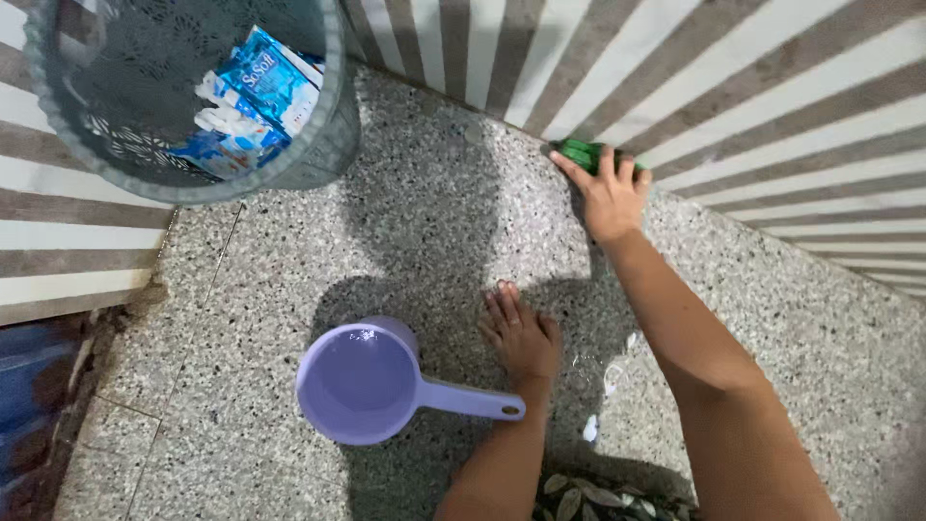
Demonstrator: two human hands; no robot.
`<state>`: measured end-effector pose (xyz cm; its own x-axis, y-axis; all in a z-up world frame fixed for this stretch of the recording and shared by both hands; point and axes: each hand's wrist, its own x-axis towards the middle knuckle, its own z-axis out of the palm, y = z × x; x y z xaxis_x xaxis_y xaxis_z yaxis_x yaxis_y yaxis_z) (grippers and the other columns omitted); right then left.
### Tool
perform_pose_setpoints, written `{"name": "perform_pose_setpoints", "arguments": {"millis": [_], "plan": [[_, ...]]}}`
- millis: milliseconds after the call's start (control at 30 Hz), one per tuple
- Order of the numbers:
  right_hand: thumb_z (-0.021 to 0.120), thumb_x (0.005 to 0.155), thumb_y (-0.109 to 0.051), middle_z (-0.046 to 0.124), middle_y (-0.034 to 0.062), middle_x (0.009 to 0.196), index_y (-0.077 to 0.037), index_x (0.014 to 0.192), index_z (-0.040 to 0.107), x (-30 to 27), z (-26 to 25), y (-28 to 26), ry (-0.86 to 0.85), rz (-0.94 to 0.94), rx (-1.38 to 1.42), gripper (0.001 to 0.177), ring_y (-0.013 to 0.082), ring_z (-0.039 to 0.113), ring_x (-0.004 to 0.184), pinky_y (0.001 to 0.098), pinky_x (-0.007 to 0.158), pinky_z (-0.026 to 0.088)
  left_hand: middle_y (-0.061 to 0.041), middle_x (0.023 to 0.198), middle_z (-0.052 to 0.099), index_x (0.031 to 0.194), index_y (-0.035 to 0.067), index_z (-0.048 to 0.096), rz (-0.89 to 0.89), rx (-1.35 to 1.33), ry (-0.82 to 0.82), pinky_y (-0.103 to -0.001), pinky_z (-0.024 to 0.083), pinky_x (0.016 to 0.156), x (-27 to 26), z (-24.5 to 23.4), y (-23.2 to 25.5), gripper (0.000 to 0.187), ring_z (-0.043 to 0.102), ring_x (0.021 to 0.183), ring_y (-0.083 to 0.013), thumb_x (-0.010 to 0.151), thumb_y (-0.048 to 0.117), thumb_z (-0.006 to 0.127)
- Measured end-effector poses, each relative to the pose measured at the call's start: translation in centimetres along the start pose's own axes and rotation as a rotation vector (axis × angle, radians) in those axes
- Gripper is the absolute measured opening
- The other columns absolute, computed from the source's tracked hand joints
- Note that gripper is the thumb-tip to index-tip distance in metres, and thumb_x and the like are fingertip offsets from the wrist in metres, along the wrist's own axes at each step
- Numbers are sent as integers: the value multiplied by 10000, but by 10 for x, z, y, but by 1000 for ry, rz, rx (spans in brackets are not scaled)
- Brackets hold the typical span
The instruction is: The person sits on a speckled floor and uses a green sponge to scrub the surface. They repeatedly scoop water from a bucket using a purple scoop and pour it onto the floor to aid in cleaning, focusing on the area near a striped wall and a floor drain.
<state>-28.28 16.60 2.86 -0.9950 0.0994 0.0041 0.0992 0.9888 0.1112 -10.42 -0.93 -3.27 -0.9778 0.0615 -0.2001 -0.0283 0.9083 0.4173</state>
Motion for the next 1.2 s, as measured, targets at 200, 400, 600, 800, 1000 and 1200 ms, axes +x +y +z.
{"name": "perform_pose_setpoints", "arguments": {"millis": [200,400,600,800,1000,1200], "plan": [[550,932,-85,450,193,1434,-568,1526,353,64,13,-69,21,-58,36,790,406,458,1274,643,1011,344,-150,1689,115,1597,20,212,-64,-65,-108,-668,68,1176,5,4,2,762,71,1542,-394,953,371,419],[591,1023,-90,510,273,1430,-572,1496,523,-69,27,65,179,207,87,678,430,506,1212,617,1026,314,-161,1695,118,1601,13,194,-7,-20,-28,-666,68,1181,1,3,-2,764,64,1552,-392,976,386,427],[606,932,-59,552,220,1334,-510,1542,518,-45,55,25,244,317,131,763,393,518,1230,698,1061,271,-148,1690,143,1594,22,203,-30,-30,-66,-673,82,1180,2,-2,3,777,70,1551,-396,962,406,441],[641,818,-246,589,208,1216,-487,1439,501,-6,48,-53,257,-32,142,681,396,557,1086,626,914,378,-146,1678,184,1593,38,223,-17,-1,29,-685,84,1178,2,9,1,748,85,1550,-406,976,393,450],[511,1119,-257,609,170,1182,-370,1445,507,-91,78,68,105,369,4,346,318,564,977,524,842,423,-182,1683,153,1600,10,196,-18,-24,-1,-659,71,1199,-1,4,1,768,74,1551,-419,966,364,445],[542,997,-350,601,180,1165,-496,1493,420,-139,51,-23,-89,-154,130,531,336,522,1086,545,842,400,-176,1682,125,1591,15,187,-24,38,-58,-651,71,1196,5,-7,9,819,56,1547,-409,917,375,482]]}}
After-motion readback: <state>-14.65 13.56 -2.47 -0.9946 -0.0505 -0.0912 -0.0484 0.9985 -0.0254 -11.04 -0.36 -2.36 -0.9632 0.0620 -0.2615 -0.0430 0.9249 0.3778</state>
